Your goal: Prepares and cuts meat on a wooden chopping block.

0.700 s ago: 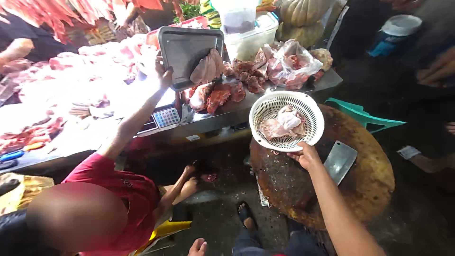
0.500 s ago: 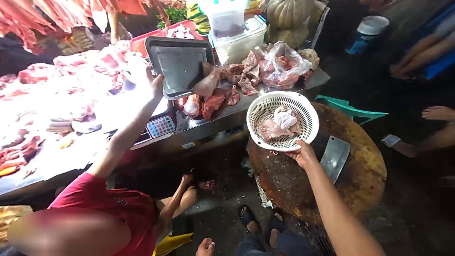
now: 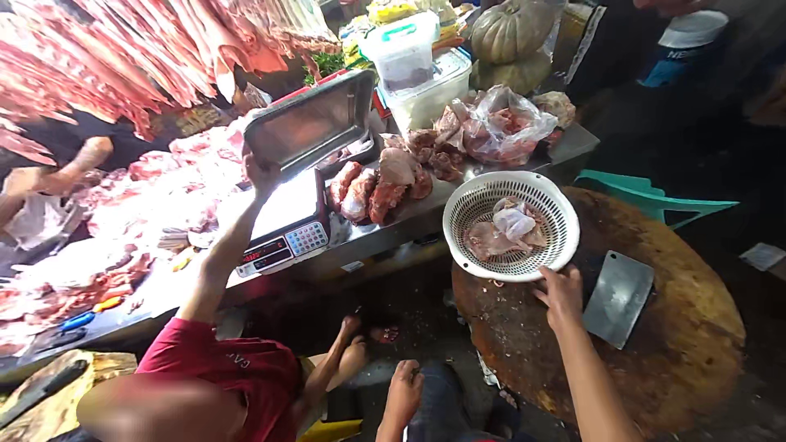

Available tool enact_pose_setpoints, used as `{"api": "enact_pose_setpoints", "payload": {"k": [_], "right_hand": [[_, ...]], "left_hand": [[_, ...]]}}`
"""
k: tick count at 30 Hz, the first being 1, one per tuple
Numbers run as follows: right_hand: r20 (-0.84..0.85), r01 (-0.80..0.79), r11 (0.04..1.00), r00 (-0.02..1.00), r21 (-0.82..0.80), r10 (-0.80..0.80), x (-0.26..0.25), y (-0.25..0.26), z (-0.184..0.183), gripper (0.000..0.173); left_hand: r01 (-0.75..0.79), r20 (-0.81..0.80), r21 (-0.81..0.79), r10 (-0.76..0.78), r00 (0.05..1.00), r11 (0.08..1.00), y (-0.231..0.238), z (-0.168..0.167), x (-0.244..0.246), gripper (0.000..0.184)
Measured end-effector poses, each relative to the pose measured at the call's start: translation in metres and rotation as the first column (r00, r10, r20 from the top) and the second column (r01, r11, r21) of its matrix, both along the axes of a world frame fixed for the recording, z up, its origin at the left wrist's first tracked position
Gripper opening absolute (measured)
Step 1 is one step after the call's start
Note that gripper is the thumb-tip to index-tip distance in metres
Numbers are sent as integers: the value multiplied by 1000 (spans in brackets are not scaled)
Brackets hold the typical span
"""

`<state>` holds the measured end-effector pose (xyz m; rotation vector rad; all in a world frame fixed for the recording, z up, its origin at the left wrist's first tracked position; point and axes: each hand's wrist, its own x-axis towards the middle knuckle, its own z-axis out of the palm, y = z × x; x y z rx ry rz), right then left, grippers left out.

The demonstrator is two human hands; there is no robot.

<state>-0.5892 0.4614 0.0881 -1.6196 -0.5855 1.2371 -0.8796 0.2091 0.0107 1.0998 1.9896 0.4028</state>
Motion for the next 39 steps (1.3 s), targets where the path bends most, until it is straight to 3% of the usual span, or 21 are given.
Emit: {"api": "enact_pose_setpoints", "payload": {"k": [2, 4, 6, 10, 13, 15, 17, 20, 22, 25, 27, 30, 34, 36, 38, 39], "right_hand": [[199, 2, 986, 979, 167, -36, 6, -14, 17, 79], [291, -64, 956, 956, 285, -22, -8, -15, 42, 63], [330, -263, 907, 932, 328, 151, -43, -3, 70, 48], [410, -720, 638, 687, 274, 600, -161, 84, 94, 47], [558, -848, 493, 509, 195, 656, -276, 179, 78, 65], [679, -855, 516, 404, 43, 613, -334, 234, 54, 83], [683, -833, 536, 312, -138, 660, -367, 280, 36, 98], [711, -740, 668, 427, -79, 558, -387, 315, 11, 80], [673, -687, 726, 527, -22, 519, -377, 325, 3, 67], [460, -640, 753, 721, 153, 519, -340, 329, -6, 59], [307, -613, 752, 784, 243, 539, -319, 314, 27, 53], [96, -451, 824, 889, 343, 447, -271, 276, 80, 49], [-91, -172, 915, 971, 364, 219, -179, 217, 116, 50], [96, -136, 969, 988, 204, 119, -132, 191, 106, 47], [480, -233, 969, 843, -81, 243, -84, 158, 93, 63], [564, -227, 955, 772, -189, 295, -66, 136, 91, 66]], "left_hand": [[34, -16, 93, -32, 999, 995, 33, 16, -8, 32], [70, -42, 189, -64, 997, 979, 65, 29, -22, 30], [133, -51, 257, -124, 991, 957, 96, 37, -39, 28], [284, 5, 261, -295, 955, 923, 165, 42, -74, 29], [355, 53, 283, -384, 922, 891, 204, 51, -102, 27], [361, 65, 345, -406, 912, 866, 222, 59, -117, 25], [308, 80, 437, -378, 922, 845, 239, 66, -135, 26], [194, 155, 484, -303, 940, 853, 254, 78, -173, 27], [153, 195, 491, -279, 940, 858, 266, 82, -196, 27], [158, 182, 513, -287, 941, 844, 297, 89, -226, 28], [160, 143, 531, -274, 951, 832, 326, 102, -244, 28], [175, 91, 562, -270, 958, 809, 382, 125, -253, 31], [383, -123, 502, -374, 919, 775, 489, 142, -232, 37], [542, -308, 406, -448, 840, 736, 545, 132, -217, 38], [681, -475, 268, -522, 709, 681, 587, 114, -206, 44], [734, -532, 210, -554, 640, 646, 602, 104, -204, 46]]}}
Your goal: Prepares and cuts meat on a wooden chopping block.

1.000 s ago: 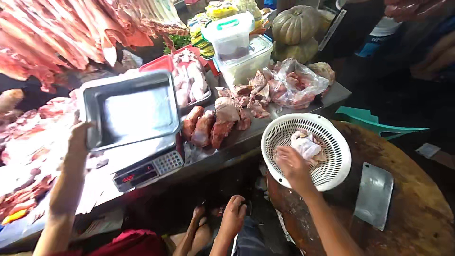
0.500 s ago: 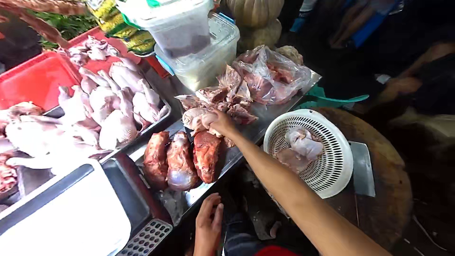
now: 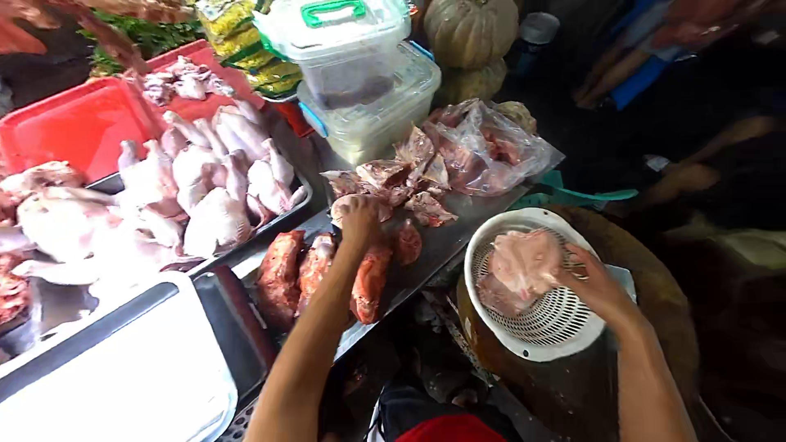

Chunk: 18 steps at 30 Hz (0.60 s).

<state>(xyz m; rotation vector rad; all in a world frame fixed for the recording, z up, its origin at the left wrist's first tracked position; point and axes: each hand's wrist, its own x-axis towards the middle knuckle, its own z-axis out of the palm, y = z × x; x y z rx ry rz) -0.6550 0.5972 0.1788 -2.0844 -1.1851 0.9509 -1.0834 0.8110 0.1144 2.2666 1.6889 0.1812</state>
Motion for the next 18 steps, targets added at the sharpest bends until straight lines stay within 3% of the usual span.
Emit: {"api": "enact_pose_setpoints", "payload": {"k": [2, 5, 8, 10, 13, 16, 18], "right_hand": [[19, 170, 985, 985, -8, -170, 16, -55, 5, 57], [-17, 440, 898, 898, -19, -440, 12, -123, 0, 54], [28, 538, 842, 843, -43, -538, -6, -156, -36, 55], [111, 502, 858, 852, 104, -512, -23, -154, -51, 46], [175, 371, 884, 887, 283, -428, -44, -129, -49, 39], [-66, 310, 951, 949, 7, -308, -36, -81, -35, 56], [-231, 292, 951, 923, -104, -309, -22, -49, -53, 75]], "left_hand": [[43, -124, -17, -45, 991, 999, 17, -19, 5, 51], [-41, -326, -59, 20, 945, 997, 25, -26, 18, 57], [-98, -472, -28, 73, 879, 995, 27, -28, 27, 61], [-124, -492, -18, 99, 865, 992, 27, -25, 29, 61], [-171, -465, 35, 168, 869, 985, 28, -21, 21, 67], [-359, -308, 63, 360, 880, 931, 30, -11, 14, 81], [-508, -37, 30, 508, 860, 861, 28, 2, -2, 87]]}}
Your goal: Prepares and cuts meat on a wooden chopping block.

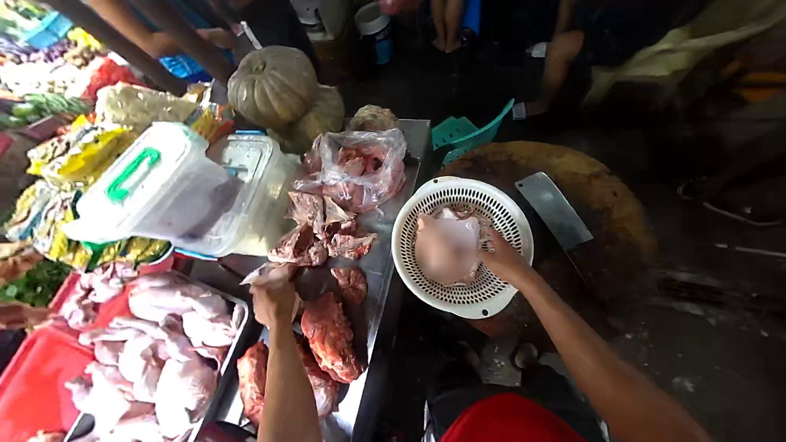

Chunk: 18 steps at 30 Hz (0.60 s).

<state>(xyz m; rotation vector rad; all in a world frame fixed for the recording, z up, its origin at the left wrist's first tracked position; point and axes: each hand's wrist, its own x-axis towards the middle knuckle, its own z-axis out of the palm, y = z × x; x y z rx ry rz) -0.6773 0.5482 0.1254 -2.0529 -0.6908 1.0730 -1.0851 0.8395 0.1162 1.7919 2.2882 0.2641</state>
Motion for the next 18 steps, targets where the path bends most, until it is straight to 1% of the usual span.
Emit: {"api": "enact_pose_setpoints", "payload": {"k": [1, 2, 3, 4, 5, 6, 7, 8, 9, 10, 11, 13, 14, 16, 17, 18], "right_hand": [[-8, 21, 1000, 1000, 18, -20, 4, 10, -13, 77], [7, 59, 997, 998, 45, -60, 6, 18, -23, 75], [40, 94, 994, 995, 58, -96, 6, 24, -31, 71], [111, 105, 993, 988, 47, -110, 5, 28, -35, 69], [205, 91, 996, 974, 21, -93, 2, 30, -36, 69], [297, 76, 997, 952, -14, -69, -3, 32, -34, 70], [351, 69, 997, 935, -33, -53, -7, 35, -32, 69], [345, 69, 997, 937, -36, -52, -8, 39, -30, 68], [289, 75, 997, 955, -27, -64, -6, 43, -30, 64], [208, 82, 997, 975, -14, -77, -2, 47, -30, 60], [139, 80, 997, 987, -8, -78, 2, 51, -30, 54], [69, 107, 993, 992, 43, -110, 4, 59, -20, 43], [44, 137, 988, 989, 74, -140, 4, 61, -12, 39], [-20, 257, 951, 966, 172, -257, 4, 56, 5, 31], [-51, 323, 920, 946, 222, -320, 6, 49, 19, 27], [-79, 383, 881, 923, 277, -376, 9, 41, 34, 24]], "left_hand": [[-83, 233, 52, 68, 970, 995, -2, 6, -11, 87], [-170, 459, 62, 123, 880, 983, -3, 8, -22, 84], [-255, 626, 58, 164, 762, 965, -5, 9, -33, 75], [-335, 760, 63, 172, 626, 940, -7, 7, -41, 58], [-384, 882, 68, 125, 455, 921, -12, 7, -44, 39], [-399, 965, 59, 50, 257, 915, -18, 9, -45, 28], [-379, 996, 56, -28, 79, 924, -25, 13, -45, 32], [-381, 995, 70, -92, -38, 922, -31, 18, -41, 36], [-389, 985, 85, -136, -106, 917, -37, 23, -33, 39], [-386, 977, 94, -160, -142, 918, -45, 31, -20, 40], [-366, 972, 90, -161, -169, 926, -55, 41, -5, 41], [-272, 963, 63, -130, -237, 960, -74, 62, 30, 40], [-209, 955, 40, -99, -279, 977, -83, 71, 51, 38], [-83, 937, -34, 3, -349, 996, -102, 84, 97, 34], [10, 919, -61, 60, -388, 998, -108, 83, 120, 35], [103, 909, -80, 115, -401, 991, -111, 77, 142, 36]]}}
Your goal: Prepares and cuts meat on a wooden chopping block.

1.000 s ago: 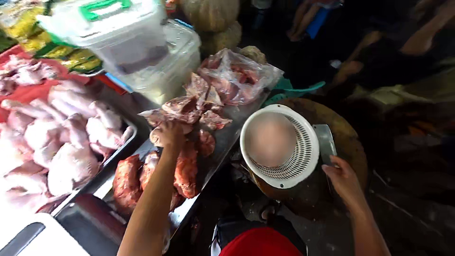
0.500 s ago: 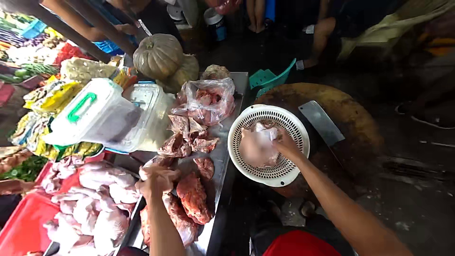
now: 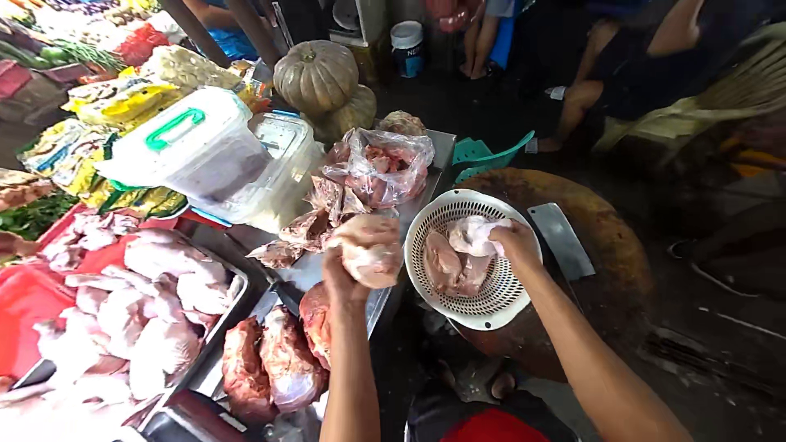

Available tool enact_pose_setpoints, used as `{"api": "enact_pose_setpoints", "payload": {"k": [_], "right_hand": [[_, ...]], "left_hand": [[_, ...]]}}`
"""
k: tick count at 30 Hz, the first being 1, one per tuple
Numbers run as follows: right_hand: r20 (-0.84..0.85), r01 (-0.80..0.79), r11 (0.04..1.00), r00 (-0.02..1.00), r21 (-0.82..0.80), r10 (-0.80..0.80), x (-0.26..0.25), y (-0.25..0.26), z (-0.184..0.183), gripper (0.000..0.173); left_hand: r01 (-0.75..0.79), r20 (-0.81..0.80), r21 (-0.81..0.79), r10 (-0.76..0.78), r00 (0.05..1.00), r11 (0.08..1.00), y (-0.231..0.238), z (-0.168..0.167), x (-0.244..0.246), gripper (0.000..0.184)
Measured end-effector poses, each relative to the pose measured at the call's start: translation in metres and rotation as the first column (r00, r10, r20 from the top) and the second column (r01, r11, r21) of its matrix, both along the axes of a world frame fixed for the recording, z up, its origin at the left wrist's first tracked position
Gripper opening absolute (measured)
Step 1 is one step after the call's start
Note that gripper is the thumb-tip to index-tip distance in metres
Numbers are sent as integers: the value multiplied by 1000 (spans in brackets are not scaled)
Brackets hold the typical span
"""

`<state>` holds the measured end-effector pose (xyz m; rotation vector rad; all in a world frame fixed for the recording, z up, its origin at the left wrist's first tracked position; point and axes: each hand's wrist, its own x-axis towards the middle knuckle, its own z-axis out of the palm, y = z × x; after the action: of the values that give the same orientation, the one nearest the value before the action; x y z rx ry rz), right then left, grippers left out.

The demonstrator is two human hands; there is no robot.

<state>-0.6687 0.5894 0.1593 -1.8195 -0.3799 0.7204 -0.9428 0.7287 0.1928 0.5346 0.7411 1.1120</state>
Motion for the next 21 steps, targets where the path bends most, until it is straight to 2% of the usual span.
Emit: {"api": "enact_pose_setpoints", "payload": {"k": [1, 2, 3, 4, 5, 6, 7, 8, 10, 11, 12, 14, 17, 21], "right_hand": [[-6, 54, 997, 999, 63, -54, 3, -10, 16, 24], [-6, 95, 987, 995, 127, -95, 6, -23, 30, 25], [-3, 132, 973, 991, 191, -134, 9, -39, 44, 27], [5, 158, 953, 986, 258, -165, 12, -56, 57, 27], [16, 175, 930, 982, 322, -190, 16, -73, 70, 27], [21, 193, 908, 976, 371, -216, 19, -91, 80, 25], [19, 219, 885, 968, 411, -248, 22, -109, 87, 24], [10, 250, 865, 959, 435, -282, 25, -127, 93, 23], [12, 306, 854, 939, 421, -343, 32, -160, 99, 22], [24, 331, 859, 929, 390, -369, 36, -174, 100, 20], [39, 355, 868, 919, 346, -392, 39, -186, 98, 19], [63, 397, 887, 905, 234, -421, 47, -208, 88, 18], [92, 397, 913, 910, 88, -405, 67, -226, 64, 21], [79, 312, 949, 946, 37, -314, 98, -237, 40, 26]], "left_hand": [[64, -54, -1, -64, 996, 998, -1, -8, 21, 34], [87, -215, 33, -78, 974, 996, -3, -18, 39, 28], [97, -439, 116, -36, 898, 988, -4, -30, 52, 25], [164, -633, 221, 14, 774, 961, -8, -41, 57, 36], [241, -758, 320, 95, 645, 916, -14, -53, 58, 45], [304, -816, 380, 162, 554, 873, -27, -64, 56, 50], [341, -838, 403, 193, 510, 849, -44, -74, 52, 54], [351, -846, 384, 172, 505, 854, -68, -85, 50, 59], [311, -820, 200, -16, 573, 929, -122, -97, 47, 69], [267, -739, 37, -153, 656, 963, -147, -96, 50, 71], [232, -606, -140, -269, 749, 963, -168, -93, 55, 69], [211, -380, -369, -354, 855, 905, -200, -90, 72, 56], [131, -284, -400, -258, 923, 907, -218, -90, 112, 48], [34, -280, -308, -125, 952, 951, -206, -101, 167, 49]]}}
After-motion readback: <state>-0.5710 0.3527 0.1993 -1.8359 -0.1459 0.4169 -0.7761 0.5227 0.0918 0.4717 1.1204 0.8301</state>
